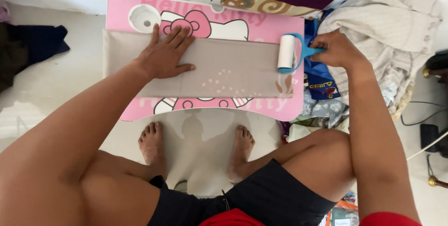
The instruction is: The person uses a lint roller to clean a patterned cloth placed on a pink Hello Kitty tray. They roll the tool back and forth across the fabric surface, then flip the cloth over to clean the other side. The person continues to roll the tool over the cloth multiple times to remove lint.
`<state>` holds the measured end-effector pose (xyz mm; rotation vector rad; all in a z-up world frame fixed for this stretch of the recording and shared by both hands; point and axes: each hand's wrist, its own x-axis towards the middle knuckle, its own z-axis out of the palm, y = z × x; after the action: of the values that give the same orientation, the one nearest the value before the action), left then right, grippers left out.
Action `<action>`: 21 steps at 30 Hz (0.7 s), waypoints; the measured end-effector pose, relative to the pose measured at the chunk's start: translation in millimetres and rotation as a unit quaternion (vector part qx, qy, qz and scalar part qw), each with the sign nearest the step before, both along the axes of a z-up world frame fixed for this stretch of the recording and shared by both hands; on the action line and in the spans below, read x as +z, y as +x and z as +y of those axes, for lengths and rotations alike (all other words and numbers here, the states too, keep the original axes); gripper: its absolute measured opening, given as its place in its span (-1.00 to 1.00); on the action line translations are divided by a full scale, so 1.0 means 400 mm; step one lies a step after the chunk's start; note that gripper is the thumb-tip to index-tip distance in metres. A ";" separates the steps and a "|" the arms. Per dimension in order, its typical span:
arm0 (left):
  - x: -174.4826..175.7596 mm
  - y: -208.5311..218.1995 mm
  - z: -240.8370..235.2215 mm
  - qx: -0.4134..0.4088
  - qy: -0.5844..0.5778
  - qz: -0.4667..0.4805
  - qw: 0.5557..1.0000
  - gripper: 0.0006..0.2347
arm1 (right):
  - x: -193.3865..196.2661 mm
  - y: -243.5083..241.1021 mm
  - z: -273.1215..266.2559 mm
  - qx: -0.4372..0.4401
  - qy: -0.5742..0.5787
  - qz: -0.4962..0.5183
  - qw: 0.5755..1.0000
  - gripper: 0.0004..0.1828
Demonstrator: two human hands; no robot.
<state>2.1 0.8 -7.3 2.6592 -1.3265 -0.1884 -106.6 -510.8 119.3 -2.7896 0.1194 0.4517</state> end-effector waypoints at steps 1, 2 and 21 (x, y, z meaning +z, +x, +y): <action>0.010 0.001 -0.005 -0.001 -0.002 -0.002 1.000 -0.23 | -0.027 -0.006 -0.037 -0.001 -0.002 -0.002 1.000 -0.58; 0.018 -0.002 -0.006 0.013 0.038 0.017 0.999 -0.24 | -0.055 -0.011 -0.071 -0.003 0.002 -0.023 1.000 -0.60; -0.027 0.067 0.140 0.104 0.074 -0.011 0.992 -0.37 | -0.014 0.006 0.557 0.046 0.117 -0.095 0.988 -0.67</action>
<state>29.1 56.7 -17.9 2.9072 -1.0684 -0.2394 -104.2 -288.0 113.9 -2.5960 -0.1000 0.2042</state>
